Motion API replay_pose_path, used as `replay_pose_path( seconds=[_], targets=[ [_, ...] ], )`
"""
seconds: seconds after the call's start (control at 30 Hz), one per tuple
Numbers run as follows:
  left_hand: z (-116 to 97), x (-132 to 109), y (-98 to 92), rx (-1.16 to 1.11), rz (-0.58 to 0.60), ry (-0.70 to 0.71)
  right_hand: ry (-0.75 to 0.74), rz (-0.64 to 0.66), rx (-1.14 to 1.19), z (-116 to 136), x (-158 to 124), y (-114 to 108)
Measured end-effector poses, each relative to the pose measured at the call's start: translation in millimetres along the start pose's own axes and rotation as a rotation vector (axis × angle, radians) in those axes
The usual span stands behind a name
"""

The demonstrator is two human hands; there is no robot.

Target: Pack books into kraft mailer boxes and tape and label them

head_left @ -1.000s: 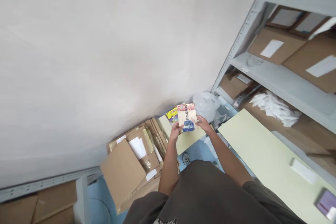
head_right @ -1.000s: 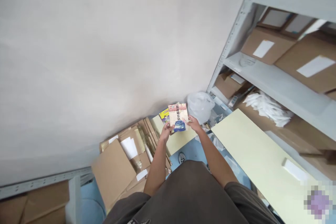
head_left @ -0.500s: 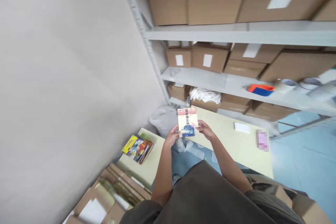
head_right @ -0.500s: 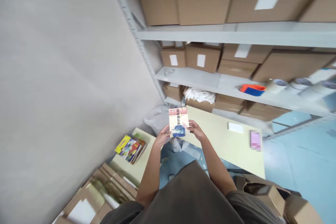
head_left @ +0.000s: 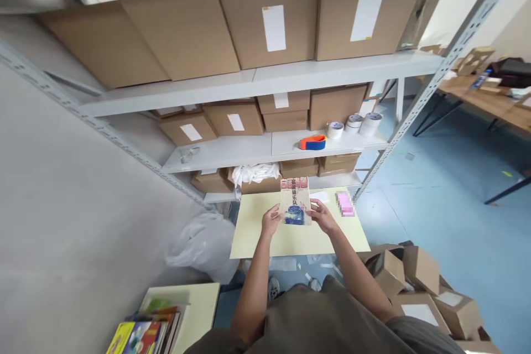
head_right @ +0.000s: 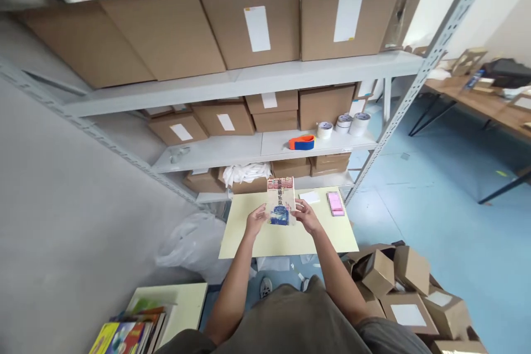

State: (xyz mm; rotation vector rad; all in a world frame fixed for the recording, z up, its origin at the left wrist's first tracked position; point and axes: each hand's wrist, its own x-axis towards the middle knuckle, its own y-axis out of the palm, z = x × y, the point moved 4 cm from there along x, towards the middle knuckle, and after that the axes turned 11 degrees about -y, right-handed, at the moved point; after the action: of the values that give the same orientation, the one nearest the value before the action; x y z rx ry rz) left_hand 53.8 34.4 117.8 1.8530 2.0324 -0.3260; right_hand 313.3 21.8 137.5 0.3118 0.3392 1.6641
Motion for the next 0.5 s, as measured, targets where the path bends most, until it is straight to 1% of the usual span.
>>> replay_pose_path(
  seconds=[0.03, 0.07, 0.13, 0.17, 0.2, 0.23, 0.27, 0.33, 0.37, 0.4, 0.43, 0.5],
  targets=[
    [-7.9, 3.7, 9.2, 0.042, -0.023, 0.040, -0.051, -0.021, -0.037, 2.4, 2.5, 0.9],
    [-15.3, 5.5, 20.4, 0.070, -0.005, 0.071, -0.107, -0.037, -0.084, 4.3, 5.2, 4.3],
    [-27.0, 4.0, 47.1, 0.068, 0.151, 0.084, -0.214, -0.040, -0.196, 6.1, 11.2, 17.3],
    [-31.8, 1.6, 59.4, 0.048, 0.235, 0.076, -0.253, -0.022, -0.254, 5.4, 14.2, 26.0],
    [-36.7, -0.9, 68.3, 0.027, 0.285, 0.080, -0.278, 0.005, -0.304, 3.5, 17.3, 35.1],
    [-41.9, -2.8, 73.1, 0.012, 0.300, 0.100, -0.287, 0.038, -0.344, 0.6, 20.5, 43.9],
    [-46.9, -3.5, 73.8, 0.002, 0.297, 0.120, -0.285, 0.072, -0.368, -2.9, 23.8, 51.6],
    [-56.8, -1.2, 63.4, -0.002, 0.272, 0.160, -0.269, 0.134, -0.385, -9.1, 31.0, 62.5],
    [-61.5, 1.7, 53.2, 0.001, 0.260, 0.169, -0.259, 0.148, -0.389, -11.0, 35.3, 64.9],
    [-66.1, 5.2, 40.6, 0.002, 0.255, 0.170, -0.252, 0.132, -0.401, -11.5, 40.1, 64.9],
    [-70.4, 9.0, 26.9, -0.001, 0.260, 0.159, -0.246, 0.080, -0.423, -10.7, 45.3, 62.4],
    [-78.1, 16.2, -0.7, -0.021, 0.300, 0.116, -0.212, -0.082, -0.465, -6.2, 55.0, 53.4]
  ],
)
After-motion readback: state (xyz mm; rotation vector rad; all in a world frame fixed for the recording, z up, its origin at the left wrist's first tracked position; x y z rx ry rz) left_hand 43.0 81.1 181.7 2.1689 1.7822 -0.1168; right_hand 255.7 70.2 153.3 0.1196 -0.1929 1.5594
